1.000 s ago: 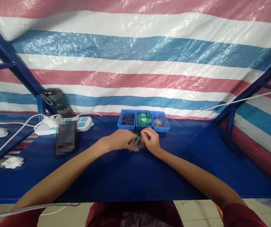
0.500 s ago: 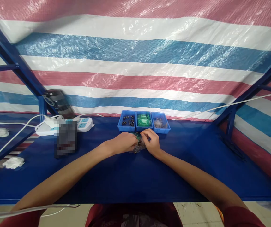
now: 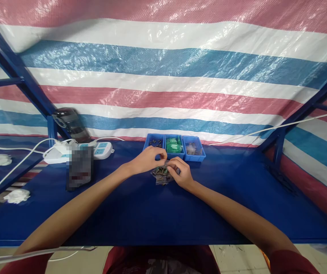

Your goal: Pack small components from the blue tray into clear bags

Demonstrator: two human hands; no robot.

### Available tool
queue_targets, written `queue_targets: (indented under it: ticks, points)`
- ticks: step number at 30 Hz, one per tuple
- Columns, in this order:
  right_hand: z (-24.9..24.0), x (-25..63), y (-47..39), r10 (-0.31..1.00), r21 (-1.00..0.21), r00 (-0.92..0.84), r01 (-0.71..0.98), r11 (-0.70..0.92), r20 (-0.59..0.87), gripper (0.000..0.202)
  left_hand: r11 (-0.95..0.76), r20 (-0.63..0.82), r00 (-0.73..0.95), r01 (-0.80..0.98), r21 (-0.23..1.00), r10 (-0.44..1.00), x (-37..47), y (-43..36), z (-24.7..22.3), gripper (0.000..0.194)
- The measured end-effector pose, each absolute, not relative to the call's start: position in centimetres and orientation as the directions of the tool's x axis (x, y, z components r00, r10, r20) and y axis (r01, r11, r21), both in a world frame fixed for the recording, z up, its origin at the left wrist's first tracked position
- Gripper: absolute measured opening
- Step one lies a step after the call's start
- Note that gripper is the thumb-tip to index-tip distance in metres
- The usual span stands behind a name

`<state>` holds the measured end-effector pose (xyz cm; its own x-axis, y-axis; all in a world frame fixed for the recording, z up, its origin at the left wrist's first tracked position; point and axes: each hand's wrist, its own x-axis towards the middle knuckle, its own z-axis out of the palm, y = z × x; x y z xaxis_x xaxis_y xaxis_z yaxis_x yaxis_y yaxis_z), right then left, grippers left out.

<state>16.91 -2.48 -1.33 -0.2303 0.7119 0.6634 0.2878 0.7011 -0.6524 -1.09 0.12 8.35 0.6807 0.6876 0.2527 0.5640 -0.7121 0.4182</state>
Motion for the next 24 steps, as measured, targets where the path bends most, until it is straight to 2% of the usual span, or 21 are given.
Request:
queue_targets:
  ticks: [10,14,18,24]
  points:
    - [-1.5,16.8,-2.2,0.739,-0.689,-0.134,0.282,0.667,0.661,0.019,-0.582,0.342,0.512,0.439,0.684,0.788,-0.7,0.5,7.3,0.028]
    - [-1.6,17.0,-2.2,0.759,-0.721,-0.086,0.259,0.643,0.646,0.019,-0.505,0.326,0.437,0.398,0.766,0.838,-0.4,-0.3,6.3,0.034]
    - [-1.7,17.0,-2.2,0.784,-0.754,-0.064,0.239,0.612,0.617,0.020,-0.535,0.323,0.493,0.382,0.753,0.808,-0.2,-1.3,4.9,0.039]
    - [-1.6,17.0,-2.2,0.786,-0.754,-0.058,0.248,0.608,0.615,0.021,-0.644,0.393,0.557,0.375,0.667,0.732,0.0,-1.4,2.4,0.057]
